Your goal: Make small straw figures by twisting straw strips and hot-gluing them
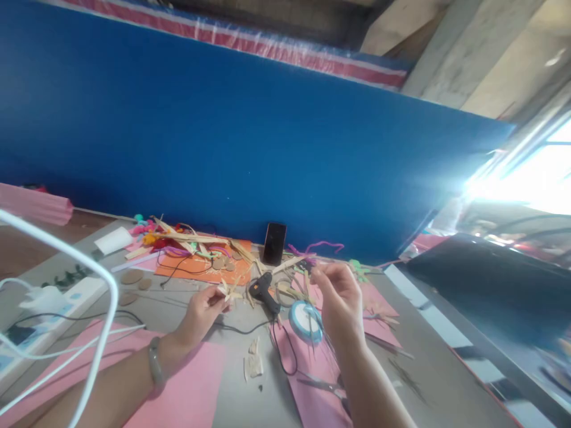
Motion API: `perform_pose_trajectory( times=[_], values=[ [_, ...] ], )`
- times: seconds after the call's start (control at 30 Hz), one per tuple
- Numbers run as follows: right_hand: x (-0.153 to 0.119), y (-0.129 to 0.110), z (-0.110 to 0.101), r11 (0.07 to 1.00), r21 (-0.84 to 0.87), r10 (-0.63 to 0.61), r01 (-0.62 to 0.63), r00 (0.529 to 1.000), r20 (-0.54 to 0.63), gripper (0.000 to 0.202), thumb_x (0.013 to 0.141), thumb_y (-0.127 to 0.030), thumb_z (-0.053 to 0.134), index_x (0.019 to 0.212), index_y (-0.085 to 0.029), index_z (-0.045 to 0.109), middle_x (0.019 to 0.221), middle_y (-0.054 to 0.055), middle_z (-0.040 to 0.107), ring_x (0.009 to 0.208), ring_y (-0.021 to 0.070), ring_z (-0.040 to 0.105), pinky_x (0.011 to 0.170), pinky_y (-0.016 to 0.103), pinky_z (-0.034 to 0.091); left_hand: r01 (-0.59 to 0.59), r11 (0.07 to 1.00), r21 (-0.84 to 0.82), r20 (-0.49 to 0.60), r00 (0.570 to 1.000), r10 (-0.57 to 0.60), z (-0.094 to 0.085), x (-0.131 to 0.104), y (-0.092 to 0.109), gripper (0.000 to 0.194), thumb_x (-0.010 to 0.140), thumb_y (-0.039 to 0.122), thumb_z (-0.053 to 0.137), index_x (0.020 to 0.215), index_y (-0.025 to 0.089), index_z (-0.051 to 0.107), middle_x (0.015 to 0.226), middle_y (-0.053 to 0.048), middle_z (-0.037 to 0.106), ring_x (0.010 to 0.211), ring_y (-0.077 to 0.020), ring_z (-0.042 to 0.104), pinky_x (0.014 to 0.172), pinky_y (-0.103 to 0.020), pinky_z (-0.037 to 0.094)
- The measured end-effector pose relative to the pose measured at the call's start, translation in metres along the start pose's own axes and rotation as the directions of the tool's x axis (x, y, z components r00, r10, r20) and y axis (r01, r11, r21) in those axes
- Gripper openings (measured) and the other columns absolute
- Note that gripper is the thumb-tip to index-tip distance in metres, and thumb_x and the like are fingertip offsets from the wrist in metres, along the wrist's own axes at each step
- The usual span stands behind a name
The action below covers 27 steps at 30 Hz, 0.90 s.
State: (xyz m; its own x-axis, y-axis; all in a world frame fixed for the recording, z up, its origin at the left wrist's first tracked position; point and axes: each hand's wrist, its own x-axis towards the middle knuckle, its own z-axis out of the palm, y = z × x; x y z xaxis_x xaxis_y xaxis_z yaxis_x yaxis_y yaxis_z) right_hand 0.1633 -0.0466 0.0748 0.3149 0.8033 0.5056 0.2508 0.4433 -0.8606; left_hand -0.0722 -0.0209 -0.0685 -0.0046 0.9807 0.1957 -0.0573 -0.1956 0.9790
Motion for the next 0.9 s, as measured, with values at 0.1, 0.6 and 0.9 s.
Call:
perform_pose_trajectory(
  times=[0.1, 0.6, 0.9],
  values=[
    [0.003, -0.004, -0.011, 0.999, -0.050, -0.010, 0.012, 0.999, 0.038, 0.022, 0.083, -0.033, 0.068, 0.071, -0.021, 0.054, 0.063, -0.003, 0.056, 0.061, 0.0130, 0.054, 0.060, 0.025, 0.045, -0.021, 1.000, -0.016, 0.006, 1.000, 0.021, -0.001, 0.001, -0.006, 0.024, 0.076, 0.037, 0.071, 0.067, 0.016, 0.062, 0.060, -0.001, 0.065, 0.058, -0.0145, 0.063, 0.059, -0.025, 0.054],
    [-0.009, 0.043, -0.119, 0.710, -0.666, -0.003, 0.226, 0.948, 0.319, 0.034, 0.089, -0.043, 0.050, 0.075, -0.021, 0.072, 0.078, 0.008, 0.074, 0.080, 0.0254, 0.068, 0.077, 0.037, 0.050, -0.040, 0.999, 0.019, 0.027, 0.999, 0.039, -0.001, -0.001, -0.005, 0.028, 0.077, 0.039, 0.071, 0.064, 0.017, 0.058, 0.050, 0.004, 0.056, 0.048, -0.0098, 0.051, 0.049, -0.020, 0.040],
    [0.011, 0.062, -0.181, 0.578, -0.816, 0.008, -0.005, 1.000, -0.001, 0.044, 0.088, -0.049, 0.044, 0.084, -0.017, 0.074, 0.079, 0.010, 0.076, 0.074, 0.0251, 0.069, 0.068, 0.031, 0.050, -0.015, 1.000, -0.025, 0.006, 1.000, 0.015, 0.000, -0.002, -0.012, 0.030, 0.076, 0.043, 0.072, 0.068, 0.017, 0.060, 0.053, 0.004, 0.056, 0.050, -0.0104, 0.053, 0.049, -0.020, 0.043]
  ],
)
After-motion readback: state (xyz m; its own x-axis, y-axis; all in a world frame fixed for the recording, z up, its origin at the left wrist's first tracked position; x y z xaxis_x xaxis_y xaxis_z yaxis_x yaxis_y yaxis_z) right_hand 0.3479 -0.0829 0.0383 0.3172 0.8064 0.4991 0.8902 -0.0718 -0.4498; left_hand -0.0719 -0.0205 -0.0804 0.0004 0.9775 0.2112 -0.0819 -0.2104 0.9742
